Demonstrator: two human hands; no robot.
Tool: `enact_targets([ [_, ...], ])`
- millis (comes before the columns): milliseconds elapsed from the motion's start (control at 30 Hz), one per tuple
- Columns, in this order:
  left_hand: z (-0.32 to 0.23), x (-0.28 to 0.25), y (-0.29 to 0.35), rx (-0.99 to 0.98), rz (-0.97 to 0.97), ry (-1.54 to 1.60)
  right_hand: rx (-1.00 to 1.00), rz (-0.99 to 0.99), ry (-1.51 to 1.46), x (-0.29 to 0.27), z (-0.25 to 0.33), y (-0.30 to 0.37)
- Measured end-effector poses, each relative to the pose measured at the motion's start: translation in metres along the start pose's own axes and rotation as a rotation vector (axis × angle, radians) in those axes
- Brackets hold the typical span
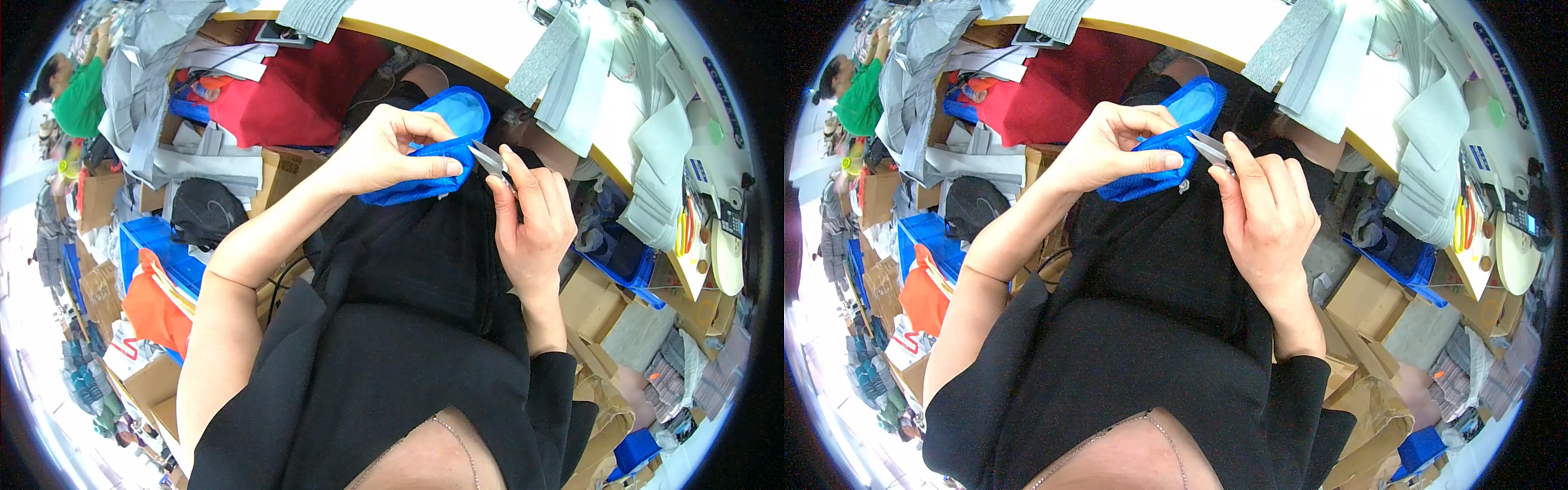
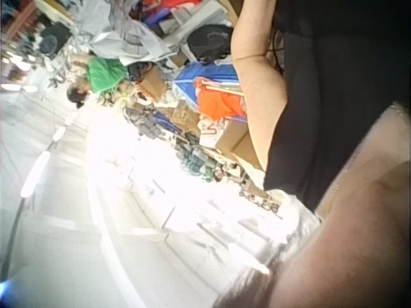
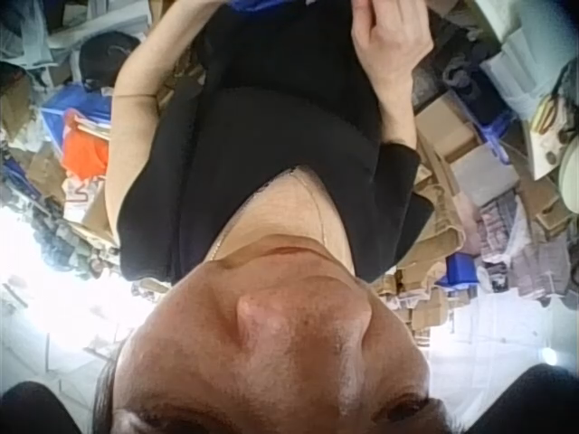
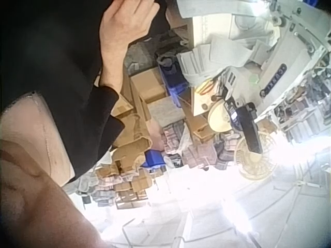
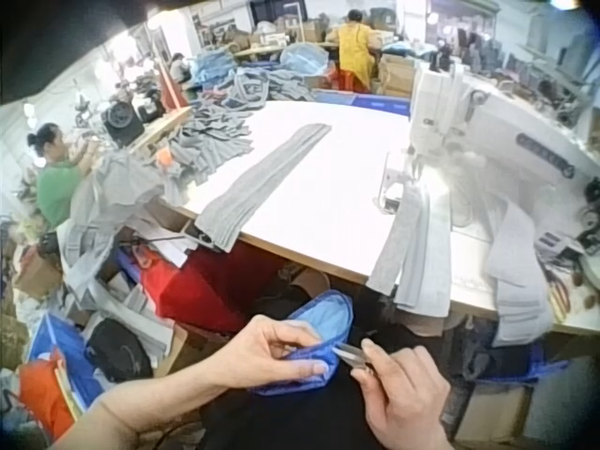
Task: Trimming loose threads and excess material from a blue zippered pouch using thread snips.
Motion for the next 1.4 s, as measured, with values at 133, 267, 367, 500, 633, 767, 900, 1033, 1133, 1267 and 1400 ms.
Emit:
enact_targets([
  [133,0.0,-0.001,0.0,0.007,0.004,-0.023,0.022,0.012,-0.002,-0.003,0.001,-0.001],
  [267,0.0,-0.002,0.0,0.023,0.014,-0.048,0.021,-0.002,0.004,-0.003,0.002,-0.002],
  [367,0.001,-0.003,0.0,0.018,0.011,-0.061,-0.009,-0.003,0.0,-0.001,0.002,-0.003],
  [500,0.001,-0.004,0.0,0.019,0.016,-0.046,0.006,0.017,0.028,-0.001,0.003,-0.003],
  [633,0.0,-0.004,-0.001,0.026,0.018,-0.065,-0.009,0.012,0.031,-0.001,0.003,-0.004],
  [767,0.0,-0.003,0.001,-0.005,-0.032,-0.049,-0.017,0.018,0.044,0.0,0.004,-0.004],
  [900,-0.001,-0.004,0.0,0.005,-0.036,-0.077,-0.02,0.016,0.105,0.001,0.005,-0.004],
  [1033,0.003,-0.002,0.0,-0.034,-0.012,0.026,0.007,0.0,0.117,0.001,0.008,-0.004],
  [1133,0.007,0.001,0.002,-0.148,-0.001,0.219,-0.033,-0.039,0.04,0.0,0.008,-0.004],
  [1267,0.008,0.006,0.004,-0.273,-0.016,0.363,-0.064,-0.084,-0.057,0.003,0.001,-0.004],
  [1400,0.012,0.004,0.003,-0.281,0.002,0.332,-0.116,-0.114,0.11,0.003,0.008,-0.002],
])
Point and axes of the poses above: each hand's wrist, its own y-axis away from the middle knuckle, its own x-axis out of the palm, z = x × y, the point moved 6 cm from there along -y, towards the middle knuckle, and after that the axes turned 6 degrees about x, right-handed, at the moved point
